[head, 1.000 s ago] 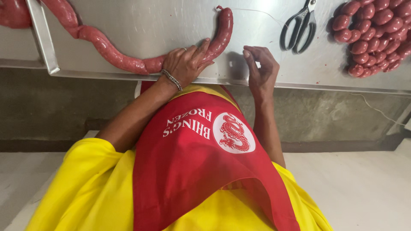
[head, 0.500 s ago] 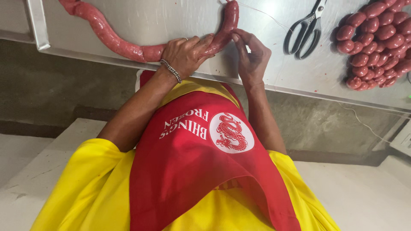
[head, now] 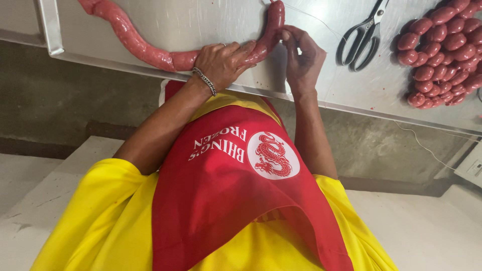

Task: The person ties long sausage casings into individual links using white string, occasionally using shears to trim the string, and then gathers and stacks the completed links on a metal tray.

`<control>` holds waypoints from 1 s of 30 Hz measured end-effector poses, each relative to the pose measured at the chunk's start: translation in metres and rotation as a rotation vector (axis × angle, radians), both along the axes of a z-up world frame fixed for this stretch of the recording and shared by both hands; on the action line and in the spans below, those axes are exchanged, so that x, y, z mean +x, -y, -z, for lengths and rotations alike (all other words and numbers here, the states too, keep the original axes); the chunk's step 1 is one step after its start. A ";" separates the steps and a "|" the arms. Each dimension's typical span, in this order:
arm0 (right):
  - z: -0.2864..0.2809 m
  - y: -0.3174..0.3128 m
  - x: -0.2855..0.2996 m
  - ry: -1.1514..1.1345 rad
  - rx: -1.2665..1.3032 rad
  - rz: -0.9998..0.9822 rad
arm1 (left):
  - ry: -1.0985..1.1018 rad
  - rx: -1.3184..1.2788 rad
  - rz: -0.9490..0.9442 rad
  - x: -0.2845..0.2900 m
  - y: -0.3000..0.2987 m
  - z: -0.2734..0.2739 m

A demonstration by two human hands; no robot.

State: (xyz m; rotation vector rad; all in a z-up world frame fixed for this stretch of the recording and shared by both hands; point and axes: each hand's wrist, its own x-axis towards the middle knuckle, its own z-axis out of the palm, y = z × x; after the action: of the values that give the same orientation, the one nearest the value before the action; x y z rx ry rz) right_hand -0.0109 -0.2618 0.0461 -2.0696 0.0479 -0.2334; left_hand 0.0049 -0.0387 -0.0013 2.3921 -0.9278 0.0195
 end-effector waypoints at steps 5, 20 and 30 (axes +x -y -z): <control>0.000 0.001 0.002 0.040 -0.081 -0.007 | -0.002 -0.016 0.001 0.000 -0.002 0.004; -0.012 0.003 -0.008 0.068 -0.126 -0.088 | -0.018 -0.034 -0.025 -0.003 0.000 0.005; -0.021 -0.003 -0.022 0.027 -0.022 -0.085 | -0.095 -0.037 -0.017 0.000 0.000 0.004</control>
State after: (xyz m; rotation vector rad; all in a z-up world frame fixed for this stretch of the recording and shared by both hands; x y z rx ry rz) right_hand -0.0326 -0.2588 0.0671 -2.0853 -0.0587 -0.2101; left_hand 0.0051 -0.0388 -0.0055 2.3454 -0.8559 -0.0694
